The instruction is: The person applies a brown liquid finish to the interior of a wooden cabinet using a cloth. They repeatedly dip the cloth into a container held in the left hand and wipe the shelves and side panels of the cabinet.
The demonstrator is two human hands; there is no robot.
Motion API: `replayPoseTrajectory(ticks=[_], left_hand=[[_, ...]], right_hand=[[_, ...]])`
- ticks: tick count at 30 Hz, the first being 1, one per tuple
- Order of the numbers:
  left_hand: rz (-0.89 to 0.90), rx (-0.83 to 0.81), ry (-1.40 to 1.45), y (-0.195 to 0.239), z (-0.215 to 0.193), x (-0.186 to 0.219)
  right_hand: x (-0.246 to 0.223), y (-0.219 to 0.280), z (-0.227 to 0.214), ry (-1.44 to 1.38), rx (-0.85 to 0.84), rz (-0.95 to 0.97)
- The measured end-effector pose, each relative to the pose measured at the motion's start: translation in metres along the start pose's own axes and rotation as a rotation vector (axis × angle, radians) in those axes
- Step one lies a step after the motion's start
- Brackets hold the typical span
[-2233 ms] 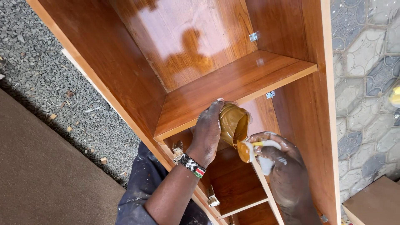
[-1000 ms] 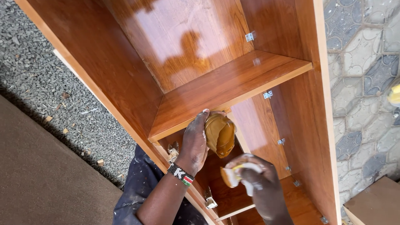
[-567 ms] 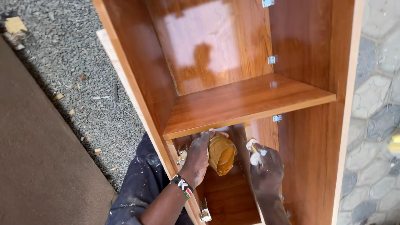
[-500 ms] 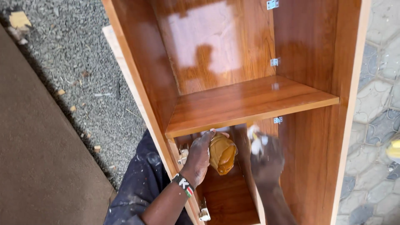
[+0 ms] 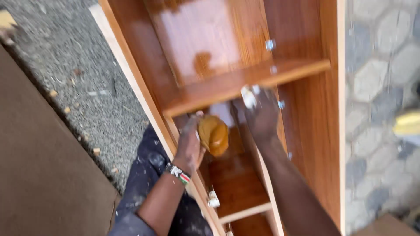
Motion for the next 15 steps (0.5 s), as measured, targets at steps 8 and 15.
replayPoseTrajectory(ticks=[8, 15], left_hand=[[-0.014, -0.109, 0.09, 0.035, -0.025, -0.052], [-0.011, -0.107, 0.138, 0.043, -0.027, -0.057]], right_hand=[[0.004, 0.22, -0.007, -0.008, -0.385, 0.233], [0.02, 0.041, -0.005, -0.087, -0.136, 0.1]])
Point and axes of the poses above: each hand's wrist, its own y-axis away from the middle knuckle, its own z-axis out of the palm, x = y × z, the point moved 3 cm from there along -y, towards the middle knuckle, and after that the axes turned 12 degrees about -x, right-handed, at the moved point
